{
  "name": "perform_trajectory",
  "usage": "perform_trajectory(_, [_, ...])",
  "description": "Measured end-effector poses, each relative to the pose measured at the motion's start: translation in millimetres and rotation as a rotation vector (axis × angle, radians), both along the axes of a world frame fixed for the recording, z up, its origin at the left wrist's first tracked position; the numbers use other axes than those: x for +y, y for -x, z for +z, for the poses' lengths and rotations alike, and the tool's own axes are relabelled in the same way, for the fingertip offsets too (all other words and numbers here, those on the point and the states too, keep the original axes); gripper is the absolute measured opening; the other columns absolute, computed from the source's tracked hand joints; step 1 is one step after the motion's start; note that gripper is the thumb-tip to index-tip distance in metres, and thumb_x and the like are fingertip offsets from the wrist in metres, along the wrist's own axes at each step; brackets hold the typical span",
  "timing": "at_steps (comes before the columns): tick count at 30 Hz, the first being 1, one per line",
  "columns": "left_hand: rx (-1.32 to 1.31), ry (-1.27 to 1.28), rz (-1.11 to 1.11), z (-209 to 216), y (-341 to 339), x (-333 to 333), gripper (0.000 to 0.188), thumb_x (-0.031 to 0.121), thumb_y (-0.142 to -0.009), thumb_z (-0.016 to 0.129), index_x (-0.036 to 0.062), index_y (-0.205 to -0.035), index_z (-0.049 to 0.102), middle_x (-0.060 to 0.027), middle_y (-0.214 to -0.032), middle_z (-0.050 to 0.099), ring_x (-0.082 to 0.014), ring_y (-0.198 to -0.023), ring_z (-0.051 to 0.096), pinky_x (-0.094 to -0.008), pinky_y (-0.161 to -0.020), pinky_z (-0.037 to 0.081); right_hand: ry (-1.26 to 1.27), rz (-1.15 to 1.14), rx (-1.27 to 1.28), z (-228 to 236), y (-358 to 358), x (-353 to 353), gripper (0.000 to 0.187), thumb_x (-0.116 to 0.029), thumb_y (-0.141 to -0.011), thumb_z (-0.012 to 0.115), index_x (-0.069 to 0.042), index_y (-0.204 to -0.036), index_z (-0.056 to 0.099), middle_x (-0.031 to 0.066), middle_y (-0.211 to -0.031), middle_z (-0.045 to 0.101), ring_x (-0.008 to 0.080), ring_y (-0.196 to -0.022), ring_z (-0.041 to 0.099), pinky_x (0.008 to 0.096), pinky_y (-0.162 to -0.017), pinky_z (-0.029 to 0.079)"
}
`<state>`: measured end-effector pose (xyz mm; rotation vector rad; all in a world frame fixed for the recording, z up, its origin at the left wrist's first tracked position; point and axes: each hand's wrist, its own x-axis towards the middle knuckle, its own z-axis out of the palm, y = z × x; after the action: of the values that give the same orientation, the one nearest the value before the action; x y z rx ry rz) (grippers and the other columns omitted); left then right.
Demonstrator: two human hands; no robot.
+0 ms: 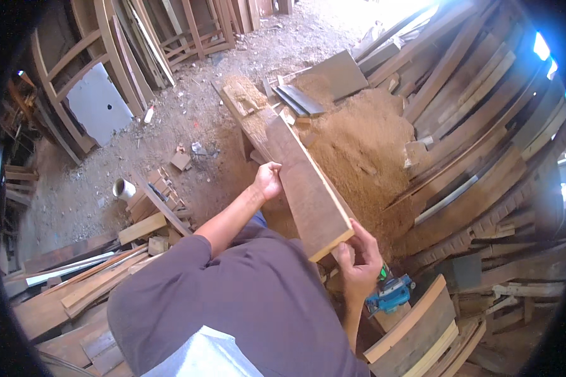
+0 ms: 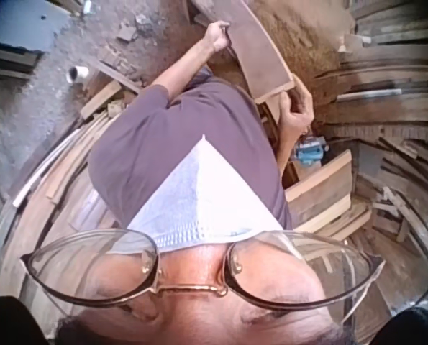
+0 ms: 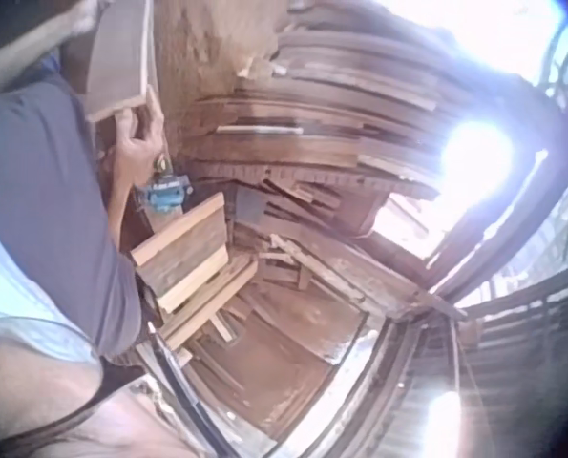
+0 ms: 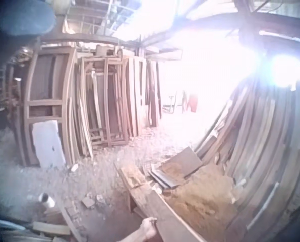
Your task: The person measures a curved wooden plank with a tape measure, cuts a segment using a circular saw, and then smooths several wooden boards using a power planer while moving them around the workshop.
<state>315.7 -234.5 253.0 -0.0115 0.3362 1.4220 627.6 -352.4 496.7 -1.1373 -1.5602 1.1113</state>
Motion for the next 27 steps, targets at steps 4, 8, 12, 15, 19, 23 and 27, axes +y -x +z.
perform_trajectory(4, [0.013, 0.089, 0.083, 23, 9, 25, 0.063, 0.064, -0.101, 0.052, 0.0115, -0.134, 0.061, -0.0114, -0.125, 0.07, -0.0283, -0.116, 0.066, -0.0482, -0.105, 0.053, -0.072, 0.145, 0.034, -14, 7, -14, 0.043, 0.006, -0.087, 0.066, 0.003, -0.13, 0.064, 0.0215, -0.129, 0.07, 0.025, -0.109, 0.075, 0.0352, -0.098, 0.056])
perform_trajectory(8, [-0.116, 0.124, 0.085, -41, 48, 59, 0.075, 0.086, -0.088, 0.053, 0.0168, -0.114, 0.062, -0.0026, -0.094, 0.061, -0.0219, -0.069, 0.06, -0.0357, -0.056, 0.049, -0.085, 0.275, -0.034, 5, 48, -29, 0.056, 0.003, -0.084, 0.076, 0.002, -0.138, 0.061, 0.0207, -0.126, 0.072, 0.0263, -0.11, 0.074, 0.0359, -0.097, 0.056])
perform_trajectory(12, [0.096, 0.129, 0.063, -38, 54, 62, 0.073, 0.086, -0.091, 0.047, 0.0183, -0.113, 0.063, -0.0021, -0.089, 0.062, -0.0211, -0.073, 0.063, -0.0386, -0.058, 0.055, 0.021, 0.33, 0.023, -2, 51, -36, 0.052, 0.003, -0.086, 0.078, 0.002, -0.136, 0.063, 0.0191, -0.123, 0.074, 0.0266, -0.109, 0.074, 0.0367, -0.096, 0.056])
perform_trajectory(15, [0.456, 0.134, 0.131, -2, 37, 48, 0.069, 0.075, -0.103, 0.037, 0.0182, -0.135, 0.06, -0.0047, -0.099, 0.068, -0.0217, -0.088, 0.068, -0.0416, -0.072, 0.06, 0.082, 0.339, 0.044, -21, 44, -31, 0.049, 0.005, -0.087, 0.075, 0.002, -0.135, 0.064, 0.0157, -0.117, 0.076, 0.0224, -0.106, 0.075, 0.034, -0.095, 0.056])
perform_trajectory(19, [0.425, 0.173, 0.131, 4, 44, 32, 0.072, 0.074, -0.103, 0.038, 0.012, -0.135, 0.059, -0.0097, -0.099, 0.07, -0.0251, -0.085, 0.07, -0.0456, -0.075, 0.063, 0.168, 0.308, 0.096, -24, 44, -40, 0.045, 0.004, -0.091, 0.071, 0.003, -0.136, 0.063, 0.0166, -0.119, 0.075, 0.0208, -0.108, 0.073, 0.034, -0.096, 0.056])
perform_trajectory(23, [0.395, 0.049, 0.038, -12, 48, 34, 0.073, 0.071, -0.105, 0.039, 0.0089, -0.139, 0.056, -0.0123, -0.113, 0.07, -0.0276, -0.099, 0.071, -0.0481, -0.087, 0.062, 0.196, 0.322, 0.208, -23, 36, -46, 0.063, -0.013, -0.091, 0.079, 0.002, -0.146, 0.053, 0.0185, -0.129, 0.07, 0.025, -0.118, 0.068, 0.0365, -0.102, 0.053])
perform_trajectory(27, [0.453, 0.157, 0.198, 1, 17, 27, 0.078, 0.067, -0.105, 0.045, 0.0069, -0.155, 0.043, -0.0127, -0.15, 0.056, -0.0288, -0.134, 0.057, -0.0501, -0.114, 0.047, 0.133, 0.133, 0.275, -63, 30, -39, 0.08, -0.032, -0.084, 0.09, 0.0, -0.147, 0.053, 0.0134, -0.128, 0.066, 0.0242, -0.119, 0.064, 0.0378, -0.107, 0.048])
